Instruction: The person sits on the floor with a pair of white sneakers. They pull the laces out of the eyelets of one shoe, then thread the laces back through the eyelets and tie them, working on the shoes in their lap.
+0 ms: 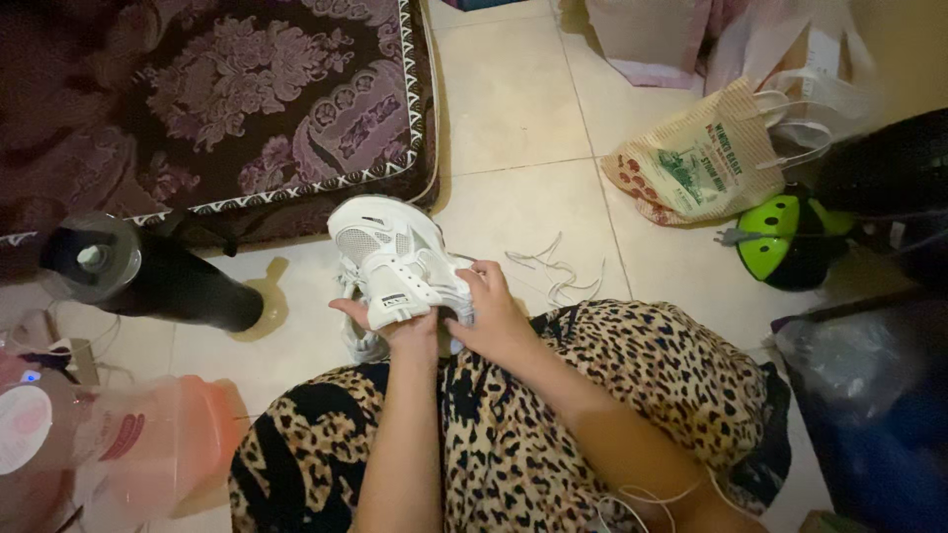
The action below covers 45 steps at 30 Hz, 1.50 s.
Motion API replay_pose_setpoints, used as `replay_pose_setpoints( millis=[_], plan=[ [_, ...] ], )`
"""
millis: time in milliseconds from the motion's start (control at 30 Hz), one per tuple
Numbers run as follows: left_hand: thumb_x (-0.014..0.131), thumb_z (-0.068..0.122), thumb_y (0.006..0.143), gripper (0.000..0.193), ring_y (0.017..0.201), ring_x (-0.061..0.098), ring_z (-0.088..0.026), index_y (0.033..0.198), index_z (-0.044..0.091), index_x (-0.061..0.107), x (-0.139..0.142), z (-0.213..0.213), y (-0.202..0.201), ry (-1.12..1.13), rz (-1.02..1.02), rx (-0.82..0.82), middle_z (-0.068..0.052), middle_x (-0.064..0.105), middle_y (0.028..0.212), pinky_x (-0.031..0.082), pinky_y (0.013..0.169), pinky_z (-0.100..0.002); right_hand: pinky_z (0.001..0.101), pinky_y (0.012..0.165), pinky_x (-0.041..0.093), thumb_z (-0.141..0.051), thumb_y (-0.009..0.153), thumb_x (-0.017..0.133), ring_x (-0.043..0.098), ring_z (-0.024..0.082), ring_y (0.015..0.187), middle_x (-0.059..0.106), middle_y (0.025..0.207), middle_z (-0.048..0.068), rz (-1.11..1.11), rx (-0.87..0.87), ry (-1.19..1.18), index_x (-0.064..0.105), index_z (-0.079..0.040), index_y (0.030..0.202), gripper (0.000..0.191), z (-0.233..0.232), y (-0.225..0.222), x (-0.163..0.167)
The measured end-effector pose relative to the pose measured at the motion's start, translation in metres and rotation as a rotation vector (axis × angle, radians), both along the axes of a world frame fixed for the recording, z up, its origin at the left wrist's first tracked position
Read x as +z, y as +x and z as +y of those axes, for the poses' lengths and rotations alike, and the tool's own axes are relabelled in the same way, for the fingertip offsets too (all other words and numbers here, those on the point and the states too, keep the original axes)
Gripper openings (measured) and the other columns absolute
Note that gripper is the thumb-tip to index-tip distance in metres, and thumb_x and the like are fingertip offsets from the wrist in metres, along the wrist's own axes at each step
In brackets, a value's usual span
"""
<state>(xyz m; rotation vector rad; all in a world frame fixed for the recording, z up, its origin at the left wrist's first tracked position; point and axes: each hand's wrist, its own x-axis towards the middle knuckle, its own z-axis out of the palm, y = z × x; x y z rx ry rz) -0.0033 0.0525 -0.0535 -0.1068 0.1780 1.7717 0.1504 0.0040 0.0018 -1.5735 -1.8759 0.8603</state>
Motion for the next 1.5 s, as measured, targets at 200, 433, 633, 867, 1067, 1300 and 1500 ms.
replay_pose_setpoints(
  millis=[200, 433, 633, 867, 1067, 1300, 1500],
  plan=[
    [0.040, 0.091, 0.080, 0.113, 0.132, 0.053, -0.035, 0.154, 0.005, 0.041, 0.000, -0.002, 0.015, 0.020, 0.019, -0.134, -0.013, 0.053, 0.149, 0.044, 0.112, -0.049, 0.0427, 0.107, 0.045, 0.000, 0.067, 0.074, 0.050, 0.042, 0.128, 0.048, 0.134, 0.020, 0.092, -0.092, 0.283, 0.056, -0.001, 0.134, 0.069, 0.004, -0.004, -0.010],
    [0.045, 0.085, 0.087, 0.110, 0.127, 0.059, -0.032, 0.153, -0.002, 0.042, 0.006, -0.006, 0.032, 0.109, 0.047, -0.270, -0.015, 0.058, 0.144, 0.047, 0.111, -0.043, 0.0398, 0.120, 0.043, 0.006, 0.086, 0.069, 0.050, 0.035, 0.143, 0.045, 0.156, 0.017, -0.016, -0.003, 0.687, 0.047, 0.002, 0.153, 0.071, 0.015, 0.002, -0.023],
    [0.046, 0.085, 0.086, 0.108, 0.128, 0.057, -0.033, 0.152, 0.000, 0.044, 0.015, -0.008, 0.022, 0.150, -0.011, -0.240, -0.013, 0.057, 0.145, 0.045, 0.112, -0.046, 0.0445, 0.115, 0.041, 0.010, 0.072, 0.068, 0.044, 0.044, 0.139, 0.039, 0.153, 0.025, 0.066, -0.052, 0.421, 0.037, 0.006, 0.150, 0.084, 0.012, -0.005, -0.023],
    [0.048, 0.083, 0.087, 0.104, 0.132, 0.054, -0.031, 0.153, 0.004, 0.044, 0.023, -0.012, 0.022, 0.114, 0.076, -0.193, -0.010, 0.055, 0.147, 0.042, 0.115, -0.046, 0.0512, 0.110, 0.037, 0.011, 0.061, 0.072, 0.044, 0.047, 0.133, 0.040, 0.145, 0.026, -0.052, -0.104, 0.318, 0.035, 0.004, 0.147, 0.094, 0.010, -0.005, -0.012],
    [0.047, 0.083, 0.086, 0.104, 0.132, 0.054, -0.030, 0.153, 0.003, 0.045, 0.023, -0.009, 0.022, 0.089, 0.106, -0.162, -0.011, 0.056, 0.148, 0.042, 0.116, -0.044, 0.0518, 0.105, 0.043, 0.006, 0.064, 0.075, 0.048, 0.046, 0.132, 0.042, 0.146, 0.025, -0.155, -0.092, 0.367, 0.042, -0.005, 0.144, 0.087, 0.009, -0.003, -0.009],
    [0.045, 0.084, 0.086, 0.105, 0.129, 0.055, -0.030, 0.152, 0.003, 0.045, 0.031, -0.014, 0.022, 0.050, 0.144, -0.158, -0.010, 0.056, 0.146, 0.043, 0.113, -0.044, 0.0505, 0.099, 0.047, 0.000, 0.069, 0.077, 0.050, 0.048, 0.122, 0.042, 0.135, 0.027, -0.119, -0.252, -0.046, 0.031, -0.002, 0.141, 0.085, 0.016, -0.005, -0.035],
    [0.044, 0.084, 0.086, 0.105, 0.129, 0.055, -0.031, 0.150, 0.002, 0.046, 0.038, -0.019, 0.028, 0.070, 0.076, -0.256, -0.012, 0.057, 0.144, 0.043, 0.113, -0.044, 0.0471, 0.105, 0.044, 0.009, 0.070, 0.069, 0.050, 0.047, 0.122, 0.046, 0.127, 0.027, 0.115, -0.221, 0.122, 0.039, -0.007, 0.135, 0.074, 0.032, 0.001, -0.093]
  ],
)
